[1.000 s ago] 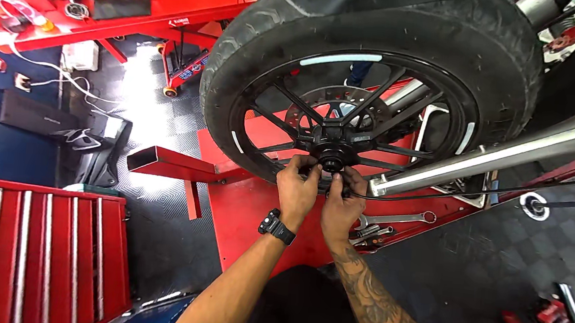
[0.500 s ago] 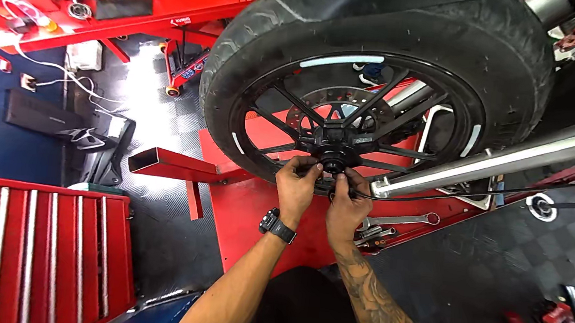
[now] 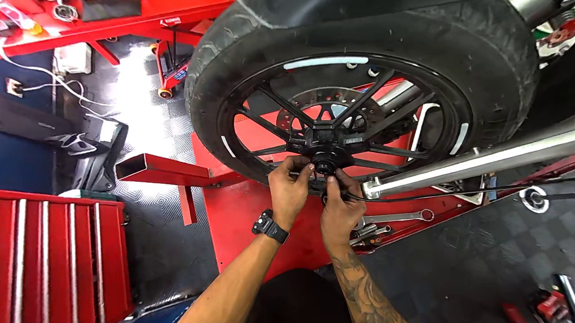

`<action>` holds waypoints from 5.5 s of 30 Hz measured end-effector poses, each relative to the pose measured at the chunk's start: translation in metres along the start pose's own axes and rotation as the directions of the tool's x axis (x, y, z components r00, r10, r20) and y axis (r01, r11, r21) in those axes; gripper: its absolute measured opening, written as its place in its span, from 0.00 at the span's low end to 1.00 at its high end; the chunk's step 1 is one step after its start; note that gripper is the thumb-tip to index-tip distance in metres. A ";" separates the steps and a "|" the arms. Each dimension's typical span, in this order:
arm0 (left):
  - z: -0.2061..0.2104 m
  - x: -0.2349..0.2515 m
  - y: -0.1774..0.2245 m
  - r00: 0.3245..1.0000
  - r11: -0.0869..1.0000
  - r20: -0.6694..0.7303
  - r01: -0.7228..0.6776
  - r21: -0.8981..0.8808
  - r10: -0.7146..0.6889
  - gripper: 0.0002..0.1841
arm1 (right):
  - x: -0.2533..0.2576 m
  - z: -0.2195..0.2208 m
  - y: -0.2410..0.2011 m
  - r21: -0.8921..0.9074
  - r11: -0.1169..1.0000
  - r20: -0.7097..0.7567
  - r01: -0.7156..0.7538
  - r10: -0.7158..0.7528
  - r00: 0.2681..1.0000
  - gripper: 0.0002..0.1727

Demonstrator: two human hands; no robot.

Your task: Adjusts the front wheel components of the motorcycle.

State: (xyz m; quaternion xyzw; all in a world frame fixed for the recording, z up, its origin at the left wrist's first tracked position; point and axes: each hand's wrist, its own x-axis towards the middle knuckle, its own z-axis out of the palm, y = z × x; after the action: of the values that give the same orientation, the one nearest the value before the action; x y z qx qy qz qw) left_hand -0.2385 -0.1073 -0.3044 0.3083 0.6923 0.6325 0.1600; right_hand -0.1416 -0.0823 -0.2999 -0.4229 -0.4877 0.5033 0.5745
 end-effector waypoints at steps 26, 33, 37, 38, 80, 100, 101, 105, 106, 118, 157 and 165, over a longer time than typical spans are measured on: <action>-0.011 0.013 -0.015 0.844 0.803 0.264 -0.530 0.273 0.467 0.24 | -0.006 -0.014 0.001 -0.038 0.999 0.162 0.031 -0.025 0.987 0.21; -0.026 0.021 -0.023 0.785 0.770 0.359 -0.597 0.225 0.504 0.19 | -0.008 -0.009 0.005 -0.113 0.991 0.138 0.075 -0.059 0.989 0.22; -0.033 0.029 -0.025 0.770 0.763 0.355 -0.616 0.195 0.530 0.16 | -0.009 -0.002 0.007 -0.202 0.972 0.057 0.118 -0.108 0.992 0.21; -0.033 0.032 -0.025 0.769 0.763 0.340 -0.619 0.186 0.541 0.15 | -0.008 0.001 0.008 -0.192 0.974 0.043 0.124 -0.118 0.992 0.22; -0.057 0.086 0.007 0.675 0.699 0.658 -0.646 0.307 0.335 0.32 | 0.010 0.012 0.061 -0.311 0.793 0.030 0.524 -0.543 0.839 0.21; -0.047 0.085 0.000 0.707 0.699 0.602 -0.639 0.320 0.371 0.33 | 0.011 0.016 0.060 -0.274 0.790 0.011 0.549 -0.568 0.823 0.19; -0.048 0.086 0.001 0.705 0.704 0.608 -0.636 0.316 0.364 0.33 | 0.011 0.016 0.059 -0.272 0.793 0.011 0.545 -0.563 0.826 0.18; -0.049 0.085 0.003 0.710 0.699 0.613 -0.632 0.336 0.347 0.33 | 0.011 0.011 0.057 -0.251 0.809 0.038 0.531 -0.540 0.841 0.18; -0.048 0.084 0.003 0.713 0.701 0.609 -0.628 0.337 0.347 0.34 | 0.011 0.010 0.057 -0.238 0.813 0.048 0.532 -0.537 0.842 0.18; -0.033 0.075 0.029 0.850 0.667 0.504 -0.466 0.581 0.155 0.40 | 0.014 0.008 0.051 0.001 0.920 0.095 0.392 -0.390 0.916 0.20; -0.029 0.080 0.046 0.855 0.752 0.518 -0.327 0.572 -0.022 0.38 | 0.014 0.001 0.070 0.181 0.983 -0.163 0.029 0.001 0.987 0.28; -0.026 0.078 0.049 0.865 0.763 0.500 -0.298 0.573 -0.038 0.39 | 0.042 -0.010 0.075 0.368 0.928 0.110 -0.056 0.016 0.994 0.34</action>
State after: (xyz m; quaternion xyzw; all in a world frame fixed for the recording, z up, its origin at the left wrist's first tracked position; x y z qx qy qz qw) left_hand -0.3024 -0.0784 -0.2392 0.5407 0.7773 0.2741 0.1683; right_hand -0.1438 -0.0301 -0.3692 -0.2886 -0.4055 0.6183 0.6082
